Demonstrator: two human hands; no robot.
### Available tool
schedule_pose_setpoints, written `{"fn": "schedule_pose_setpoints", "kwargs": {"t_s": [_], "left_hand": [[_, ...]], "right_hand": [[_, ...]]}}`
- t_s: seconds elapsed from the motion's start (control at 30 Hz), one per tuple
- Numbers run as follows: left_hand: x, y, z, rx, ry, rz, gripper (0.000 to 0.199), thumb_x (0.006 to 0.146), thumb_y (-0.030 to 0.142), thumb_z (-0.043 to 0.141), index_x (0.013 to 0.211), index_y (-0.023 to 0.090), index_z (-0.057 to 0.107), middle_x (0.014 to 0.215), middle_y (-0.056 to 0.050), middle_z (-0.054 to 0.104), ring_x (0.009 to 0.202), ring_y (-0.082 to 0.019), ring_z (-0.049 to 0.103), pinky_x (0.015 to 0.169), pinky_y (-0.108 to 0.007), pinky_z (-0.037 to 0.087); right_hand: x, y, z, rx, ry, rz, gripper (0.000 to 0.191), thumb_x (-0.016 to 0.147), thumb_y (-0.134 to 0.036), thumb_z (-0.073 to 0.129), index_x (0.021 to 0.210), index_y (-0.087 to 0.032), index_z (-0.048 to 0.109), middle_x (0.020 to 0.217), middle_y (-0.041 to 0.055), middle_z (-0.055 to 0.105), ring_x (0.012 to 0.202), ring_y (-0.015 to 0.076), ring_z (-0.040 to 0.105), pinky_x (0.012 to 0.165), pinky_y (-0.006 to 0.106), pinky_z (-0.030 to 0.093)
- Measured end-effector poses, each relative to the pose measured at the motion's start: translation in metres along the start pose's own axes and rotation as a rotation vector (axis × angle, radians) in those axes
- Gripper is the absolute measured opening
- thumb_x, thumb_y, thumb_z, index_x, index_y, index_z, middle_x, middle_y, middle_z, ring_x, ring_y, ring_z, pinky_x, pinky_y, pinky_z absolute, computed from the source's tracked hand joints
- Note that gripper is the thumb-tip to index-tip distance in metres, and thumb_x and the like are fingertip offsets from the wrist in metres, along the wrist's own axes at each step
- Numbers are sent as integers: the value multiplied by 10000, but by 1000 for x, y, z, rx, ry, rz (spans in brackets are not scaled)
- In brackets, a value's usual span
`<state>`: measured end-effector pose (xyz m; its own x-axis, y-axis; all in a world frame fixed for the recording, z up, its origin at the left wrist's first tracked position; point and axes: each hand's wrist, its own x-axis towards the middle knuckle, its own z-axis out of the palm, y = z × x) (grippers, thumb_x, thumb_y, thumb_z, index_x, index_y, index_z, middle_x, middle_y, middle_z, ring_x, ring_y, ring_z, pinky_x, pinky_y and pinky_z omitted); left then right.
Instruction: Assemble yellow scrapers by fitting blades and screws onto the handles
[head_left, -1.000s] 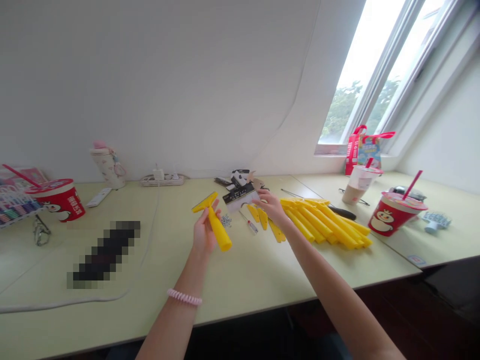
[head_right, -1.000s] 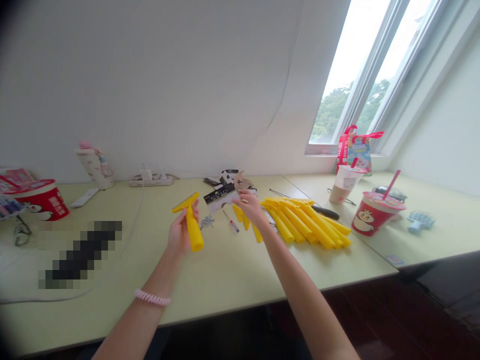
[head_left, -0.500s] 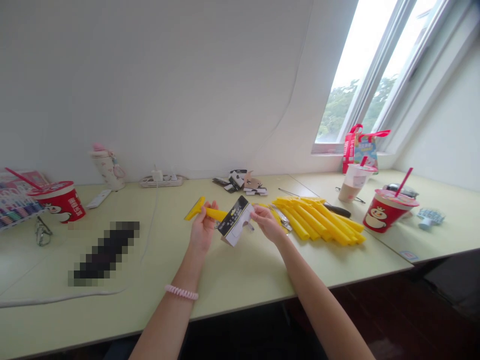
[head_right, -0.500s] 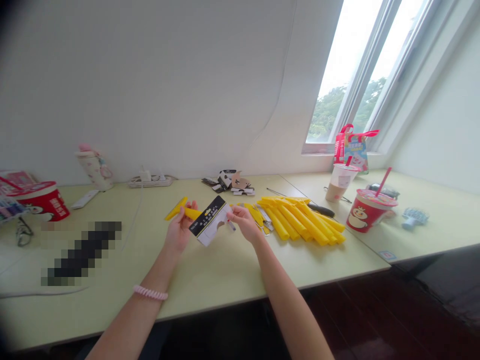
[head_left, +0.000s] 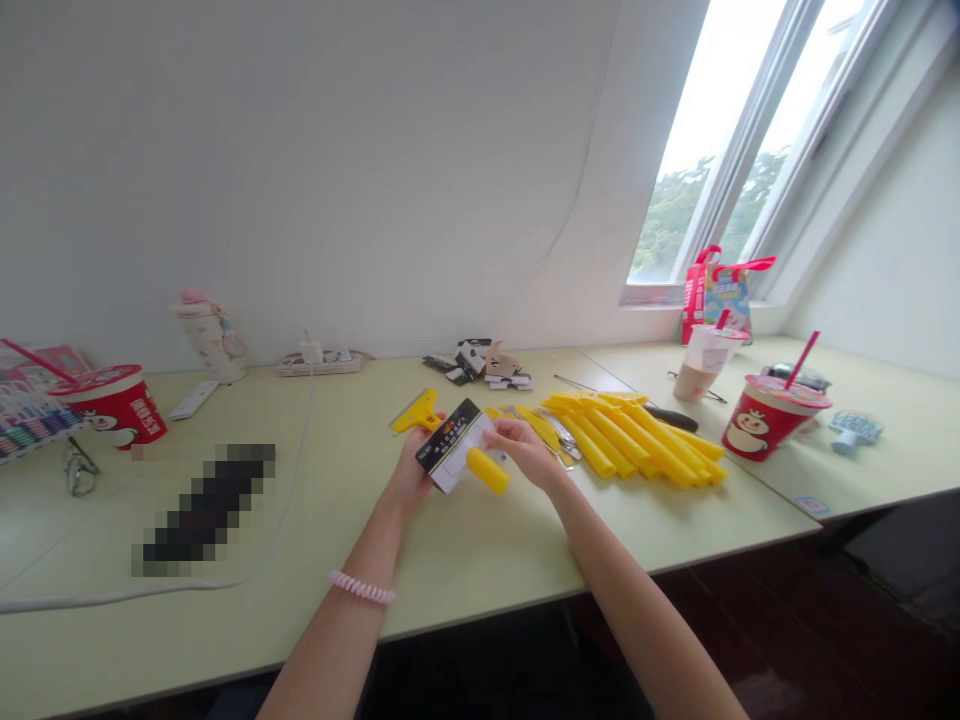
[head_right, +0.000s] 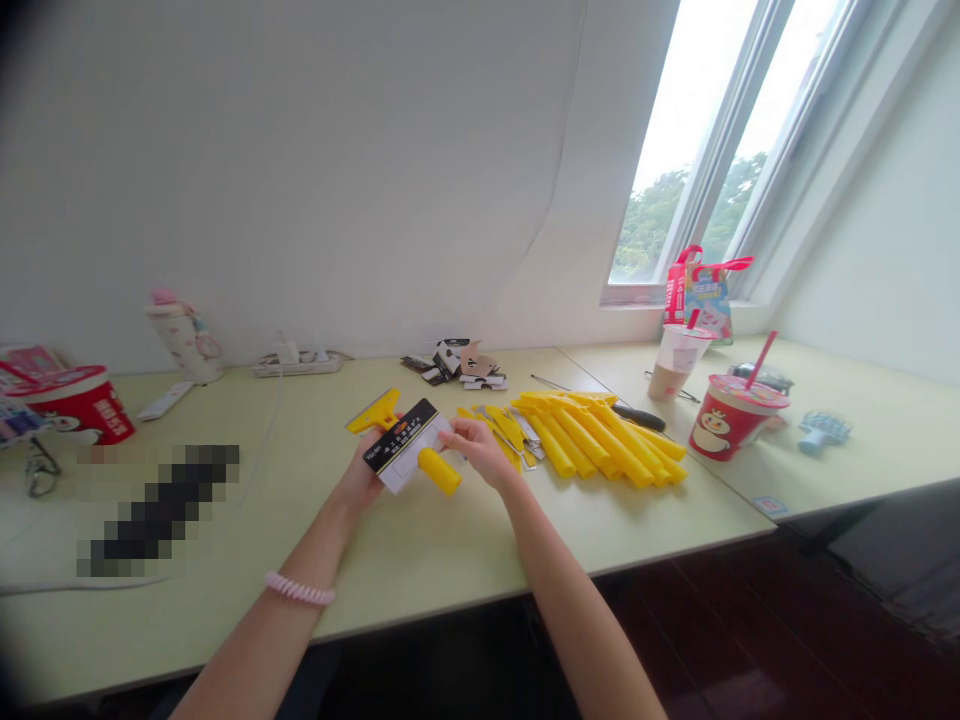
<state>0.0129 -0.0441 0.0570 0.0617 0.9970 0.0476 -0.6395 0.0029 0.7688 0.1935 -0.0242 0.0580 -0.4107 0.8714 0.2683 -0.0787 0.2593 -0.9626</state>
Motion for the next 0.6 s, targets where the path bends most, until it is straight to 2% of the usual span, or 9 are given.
{"fn": "schedule_pose_setpoints", "kwargs": {"t_s": [0.07, 0.17, 0.37, 0.43, 0.53, 0.6], "left_hand": [[-2, -5, 1, 76, -29, -27, 171, 722, 256, 644, 820, 119, 614, 751, -45, 656, 632, -135, 607, 606, -250, 494], [-2, -10, 1, 147, -71, 35, 194, 679, 251, 681, 818, 119, 650, 821, -70, 677, 767, -180, 618, 669, -264, 483], [-6, -4, 8, 256, -109, 126, 258, 663, 182, 695, 917, 143, 674, 1022, -91, 664, 1048, -216, 550, 851, -255, 429], [-8, -1, 10, 260, -94, 87, 297, 704, 282, 667, 961, 134, 671, 1049, -102, 657, 1055, -220, 551, 860, -258, 422], [-9, 2, 11, 256, -109, -8, 484, 764, 512, 525, 1045, 138, 650, 1051, -110, 656, 1006, -237, 581, 816, -300, 446], [-8, 4, 9, 262, -110, -11, 534, 763, 554, 494, 1084, 151, 634, 1063, -109, 652, 982, -237, 593, 774, -298, 460]], "right_hand": [[1, 3, 1, -43, -6, -15, 290, 739, -461, 598, 740, -171, 622, 754, 26, 611, 738, 150, 578, 714, 279, 456], [2, 4, 2, -27, 28, -54, 288, 747, -464, 587, 791, -183, 631, 818, 31, 608, 781, 151, 580, 736, 286, 464], [2, 3, -1, -1, 126, -74, 348, 724, -515, 582, 827, -187, 637, 1181, 71, 513, 934, 174, 553, 772, 287, 478], [2, 3, -3, 2, 168, -72, 351, 712, -520, 590, 812, -186, 635, 1224, 70, 492, 959, 187, 550, 783, 296, 477], [2, 2, -7, 13, 205, -66, 357, 713, -516, 591, 863, -196, 634, 1205, 72, 515, 999, 203, 545, 827, 322, 468], [1, 2, -9, -30, 211, -61, 352, 722, -505, 585, 892, -201, 637, 1204, 73, 521, 1029, 210, 533, 852, 333, 459]]}}
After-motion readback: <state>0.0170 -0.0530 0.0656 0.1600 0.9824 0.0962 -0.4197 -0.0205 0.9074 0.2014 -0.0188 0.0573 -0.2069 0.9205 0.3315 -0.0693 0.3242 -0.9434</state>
